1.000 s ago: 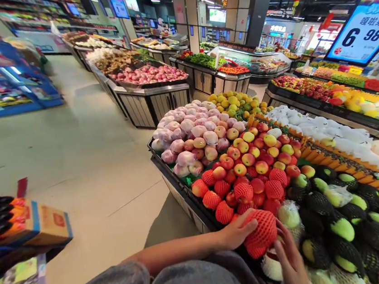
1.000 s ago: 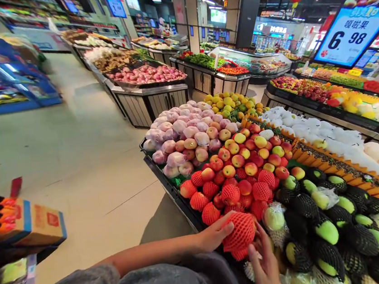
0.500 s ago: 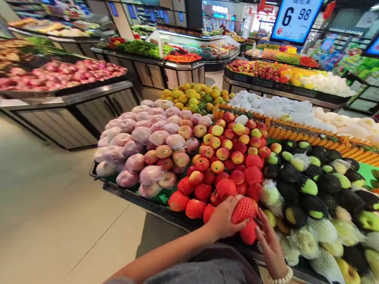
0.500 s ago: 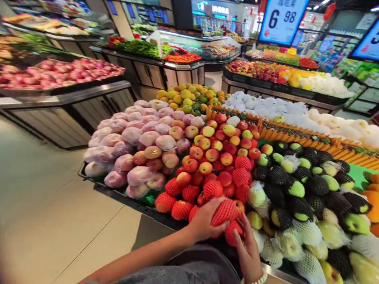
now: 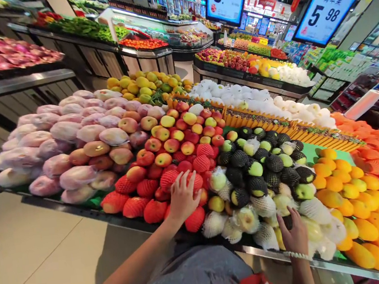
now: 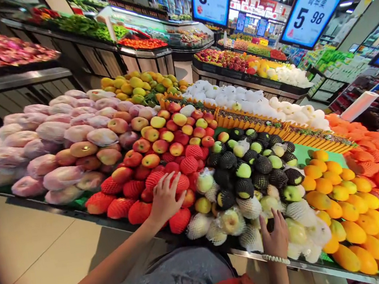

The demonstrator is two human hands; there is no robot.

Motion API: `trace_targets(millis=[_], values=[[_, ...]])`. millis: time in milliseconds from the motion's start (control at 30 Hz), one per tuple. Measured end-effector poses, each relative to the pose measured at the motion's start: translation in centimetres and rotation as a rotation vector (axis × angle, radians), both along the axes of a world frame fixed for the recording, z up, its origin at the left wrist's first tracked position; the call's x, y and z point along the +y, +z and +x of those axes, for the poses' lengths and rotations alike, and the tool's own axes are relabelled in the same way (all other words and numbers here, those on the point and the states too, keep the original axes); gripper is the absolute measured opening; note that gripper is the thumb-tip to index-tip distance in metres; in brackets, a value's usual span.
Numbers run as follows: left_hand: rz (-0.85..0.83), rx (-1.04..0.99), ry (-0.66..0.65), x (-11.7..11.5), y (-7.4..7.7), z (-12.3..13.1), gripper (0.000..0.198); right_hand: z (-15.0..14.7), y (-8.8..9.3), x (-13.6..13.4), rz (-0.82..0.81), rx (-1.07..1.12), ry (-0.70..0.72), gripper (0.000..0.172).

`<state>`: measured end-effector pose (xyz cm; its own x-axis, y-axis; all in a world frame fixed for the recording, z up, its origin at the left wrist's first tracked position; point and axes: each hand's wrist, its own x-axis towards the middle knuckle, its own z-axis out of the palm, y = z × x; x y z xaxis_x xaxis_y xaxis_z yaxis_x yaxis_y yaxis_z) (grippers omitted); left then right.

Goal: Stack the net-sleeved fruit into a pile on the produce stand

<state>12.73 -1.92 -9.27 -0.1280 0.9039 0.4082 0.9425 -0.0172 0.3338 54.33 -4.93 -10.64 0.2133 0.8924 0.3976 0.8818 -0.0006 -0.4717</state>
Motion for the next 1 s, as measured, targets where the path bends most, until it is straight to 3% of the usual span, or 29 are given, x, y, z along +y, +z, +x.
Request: trace_targets(millis=[100, 200, 333, 433, 567, 700, 867, 933, 1000], values=[[0.113, -0.055, -0.049, 0.2, 0.3, 5.5, 0.063, 5.0, -0.2, 0.0, 0.032, -0.058, -0.006, 0.097], [0.121, -0.114, -0.155, 1.2, 0.6, 12.2, 0.059, 9.3, 0.4, 0.3, 0.087, -0.118, -0.027, 0.091], [-0.061, -0.149, -0.262, 3.1, 0.8, 20.3, 0.065, 13.7, 1.2, 0.7, 0.097, -0.143, -0.079, 0.093], [-0.246, -0.151, -0.276, 4.8, 0.7, 24.1, 0.075, 16.0, 1.0, 0.9, 0.061, -0.114, -0.110, 0.102], [-0.364, -0.236, -0.183, 6.6, 0.4, 25.8, 0.078, 17.9, 0.1, 1.4, 0.023, -0.090, -0.085, 0.114], [-0.355, -0.333, -0.161, 7.4, 0.5, 25.4, 0.075, 18.0, 0.5, 2.2, 0.075, -0.067, -0.048, 0.110], [-0.263, -0.521, -0.182, 7.1, 1.2, 24.5, 0.068, 14.6, 3.8, 2.6, 0.251, 0.085, 0.152, 0.069], [-0.173, -0.699, -0.203, 6.4, 1.5, 24.7, 0.067, 11.9, 5.2, 2.3, 0.265, 0.179, 0.320, 0.045], [-0.112, -0.885, -0.220, 5.5, 1.7, 25.2, 0.064, 8.7, 6.1, 2.1, 0.194, 0.247, 0.579, 0.028]])
